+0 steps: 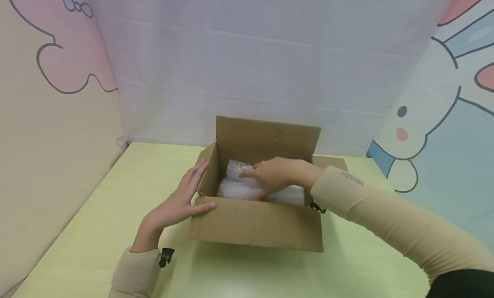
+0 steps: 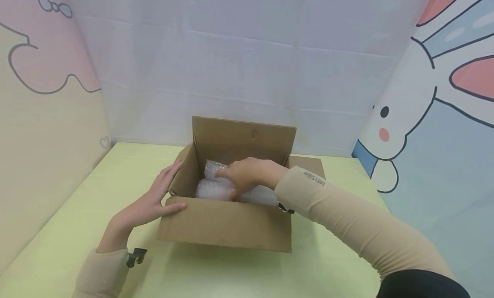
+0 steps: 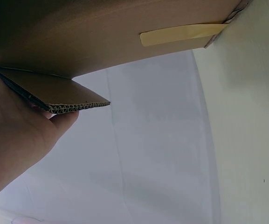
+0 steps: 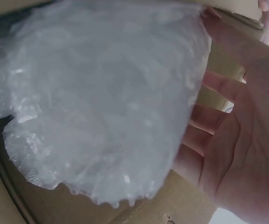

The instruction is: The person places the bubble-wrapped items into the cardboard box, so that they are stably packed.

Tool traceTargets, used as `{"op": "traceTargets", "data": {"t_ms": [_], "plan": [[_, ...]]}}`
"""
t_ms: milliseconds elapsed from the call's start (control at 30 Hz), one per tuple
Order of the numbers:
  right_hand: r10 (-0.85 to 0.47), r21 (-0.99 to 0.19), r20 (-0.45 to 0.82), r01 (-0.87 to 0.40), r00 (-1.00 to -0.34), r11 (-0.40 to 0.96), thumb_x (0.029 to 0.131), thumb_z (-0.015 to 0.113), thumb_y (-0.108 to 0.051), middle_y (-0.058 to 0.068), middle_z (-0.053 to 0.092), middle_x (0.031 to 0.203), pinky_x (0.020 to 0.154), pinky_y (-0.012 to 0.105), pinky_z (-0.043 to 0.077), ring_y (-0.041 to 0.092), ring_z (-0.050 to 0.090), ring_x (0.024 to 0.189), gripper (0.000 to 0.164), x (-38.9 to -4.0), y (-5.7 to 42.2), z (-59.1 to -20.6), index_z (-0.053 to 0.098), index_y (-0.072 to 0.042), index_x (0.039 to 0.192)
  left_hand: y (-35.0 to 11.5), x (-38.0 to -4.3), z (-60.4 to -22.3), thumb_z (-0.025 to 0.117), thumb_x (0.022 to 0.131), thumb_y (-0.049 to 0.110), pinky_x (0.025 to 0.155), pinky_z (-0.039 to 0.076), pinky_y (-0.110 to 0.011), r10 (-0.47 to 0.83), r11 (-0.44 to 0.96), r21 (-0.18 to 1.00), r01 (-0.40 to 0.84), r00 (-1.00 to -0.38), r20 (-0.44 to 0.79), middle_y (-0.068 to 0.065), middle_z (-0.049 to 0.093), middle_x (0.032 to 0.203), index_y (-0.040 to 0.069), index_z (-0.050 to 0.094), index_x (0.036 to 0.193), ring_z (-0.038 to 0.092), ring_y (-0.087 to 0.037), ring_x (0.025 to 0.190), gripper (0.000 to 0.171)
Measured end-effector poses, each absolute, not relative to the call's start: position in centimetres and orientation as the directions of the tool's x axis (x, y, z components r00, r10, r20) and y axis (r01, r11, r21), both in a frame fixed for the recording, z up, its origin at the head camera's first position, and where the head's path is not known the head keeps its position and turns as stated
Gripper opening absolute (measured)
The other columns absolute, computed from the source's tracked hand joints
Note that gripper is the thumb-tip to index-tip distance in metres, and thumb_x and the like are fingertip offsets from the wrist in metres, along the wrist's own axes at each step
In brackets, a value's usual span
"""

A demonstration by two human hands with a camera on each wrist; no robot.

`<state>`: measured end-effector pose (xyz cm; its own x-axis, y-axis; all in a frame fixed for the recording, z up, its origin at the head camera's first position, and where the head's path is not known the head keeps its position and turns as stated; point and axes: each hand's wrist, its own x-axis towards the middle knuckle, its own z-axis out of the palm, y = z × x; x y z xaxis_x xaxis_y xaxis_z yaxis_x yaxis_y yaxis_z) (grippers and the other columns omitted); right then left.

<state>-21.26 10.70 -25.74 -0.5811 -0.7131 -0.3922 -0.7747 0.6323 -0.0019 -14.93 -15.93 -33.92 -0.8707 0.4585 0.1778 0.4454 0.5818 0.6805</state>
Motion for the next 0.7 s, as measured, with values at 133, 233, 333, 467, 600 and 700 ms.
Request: {"op": "traceTargets", "data": {"t_ms": [133,233,333,467,600,700], "plan": [[-0.71,-0.012,-0.407,-0.774,-0.575,0.634,0.088,0.069,-0.041,0.009,0.054,0.141,0.101,0.05,0.047,0.028,0.057,0.123,0.07,-21.0,10.9,-25.4,0.038,-0.024,0.149,-16.0,-15.1,-34.0,0.071,0.087,0.038,0.113,0.025,-0.063,0.458,0.596,0.668,0.446,-0.872,0.173,-0.002,0.0,0.163,0.025,0.0,0.157,0.007,-0.031,0.15,0.101],[-0.707,-0.024,-0.405,-0.766,-0.58,0.642,0.089,0.069,-0.041,0.008,0.054,0.141,0.099,0.049,0.048,0.025,0.059,0.121,0.069,-20.8,11.1,-25.0,0.038,-0.025,0.149,-16.0,-15.2,-34.0,0.071,0.087,0.038,0.112,0.025,-0.063,0.46,0.605,0.654,0.455,-0.87,0.18,-0.004,0.001,0.163,0.023,0.001,0.157,0.008,-0.033,0.149,0.101],[-0.698,-0.038,-0.397,-0.75,-0.596,0.661,0.088,0.068,-0.043,0.006,0.053,0.141,0.099,0.048,0.048,0.02,0.059,0.121,0.071,-20.6,11.5,-24.4,0.036,-0.026,0.15,-16.1,-15.3,-33.9,0.071,0.087,0.04,0.112,0.025,-0.063,0.46,0.62,0.63,0.467,-0.867,0.189,-0.006,0.003,0.163,0.02,0.002,0.157,0.009,-0.034,0.149,0.101],[-0.696,-0.044,-0.36,-0.734,-0.621,0.678,0.09,0.066,-0.044,0.001,0.052,0.143,0.1,0.047,0.047,0.018,0.058,0.122,0.069,-20.2,12.7,-23.5,0.036,-0.025,0.15,-16.1,-15.3,-33.7,0.071,0.086,0.042,0.113,0.024,-0.062,0.458,0.656,0.582,0.48,-0.867,0.199,-0.008,0.007,0.163,0.017,0.006,0.157,0.011,-0.036,0.149,0.1],[-0.698,-0.038,-0.288,-0.72,-0.656,0.693,0.091,0.064,-0.043,0.001,0.054,0.141,0.095,0.047,0.049,0.021,0.058,0.123,0.066,-19.9,14.6,-22.7,0.037,-0.025,0.149,-16.1,-15.3,-33.2,0.072,0.085,0.044,0.115,0.023,-0.06,0.459,0.697,0.513,0.501,-0.861,0.218,-0.011,0.012,0.163,0.012,0.011,0.157,0.015,-0.037,0.148,0.099],[-0.691,-0.055,-0.228,-0.7,-0.686,0.712,0.092,0.065,-0.04,0.004,0.058,0.135,0.085,0.046,0.052,0.023,0.061,0.117,0.065,-19.7,16.3,-22.3,0.038,-0.024,0.149,-16.1,-15.2,-32.9,0.072,0.083,0.046,0.116,0.023,-0.057,0.464,0.731,0.437,0.524,-0.851,0.245,-0.013,0.017,0.161,0.007,0.017,0.156,0.019,-0.037,0.147,0.099]]}}
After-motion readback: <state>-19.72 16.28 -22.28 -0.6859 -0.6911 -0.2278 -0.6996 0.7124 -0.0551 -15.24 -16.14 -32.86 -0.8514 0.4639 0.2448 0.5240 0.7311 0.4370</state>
